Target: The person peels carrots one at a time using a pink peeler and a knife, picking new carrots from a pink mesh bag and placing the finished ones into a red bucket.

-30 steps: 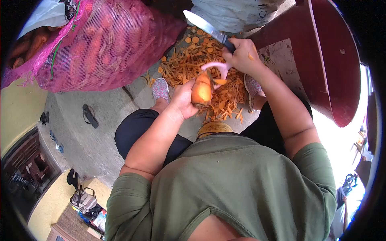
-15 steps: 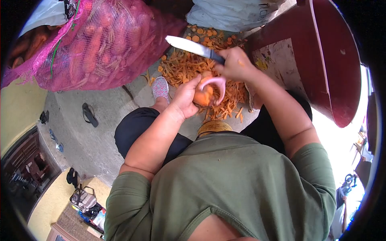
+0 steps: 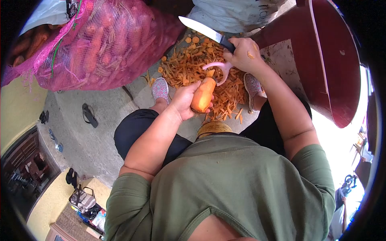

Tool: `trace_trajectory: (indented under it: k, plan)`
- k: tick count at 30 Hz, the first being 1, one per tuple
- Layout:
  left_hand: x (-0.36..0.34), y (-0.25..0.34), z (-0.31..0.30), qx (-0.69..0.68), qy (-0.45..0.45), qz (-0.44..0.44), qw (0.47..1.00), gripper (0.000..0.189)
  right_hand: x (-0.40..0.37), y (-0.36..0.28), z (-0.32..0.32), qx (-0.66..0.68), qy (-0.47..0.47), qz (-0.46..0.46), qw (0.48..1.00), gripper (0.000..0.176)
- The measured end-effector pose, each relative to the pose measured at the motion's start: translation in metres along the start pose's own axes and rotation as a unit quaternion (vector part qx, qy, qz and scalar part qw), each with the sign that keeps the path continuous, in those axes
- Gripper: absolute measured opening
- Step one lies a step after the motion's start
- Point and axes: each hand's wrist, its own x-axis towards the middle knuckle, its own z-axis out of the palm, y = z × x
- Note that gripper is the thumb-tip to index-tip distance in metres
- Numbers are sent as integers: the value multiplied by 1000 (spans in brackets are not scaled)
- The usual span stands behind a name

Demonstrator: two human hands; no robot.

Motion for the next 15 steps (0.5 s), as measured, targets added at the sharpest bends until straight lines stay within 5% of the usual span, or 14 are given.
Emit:
trace_trajectory:
  k: [5, 10, 15]
  plan:
    - [2, 1, 0, -5, -15, 4, 1000, 38, 5, 9, -4, 7, -2, 64, 998, 21]
    - [1, 1, 6, 28, 21, 31, 999, 38, -7, -10, 6, 26, -60, -24, 998, 22]
    - [8, 3, 2, 29, 8, 35, 999, 39, 3, 2, 10, 42, -59, 22, 997, 22]
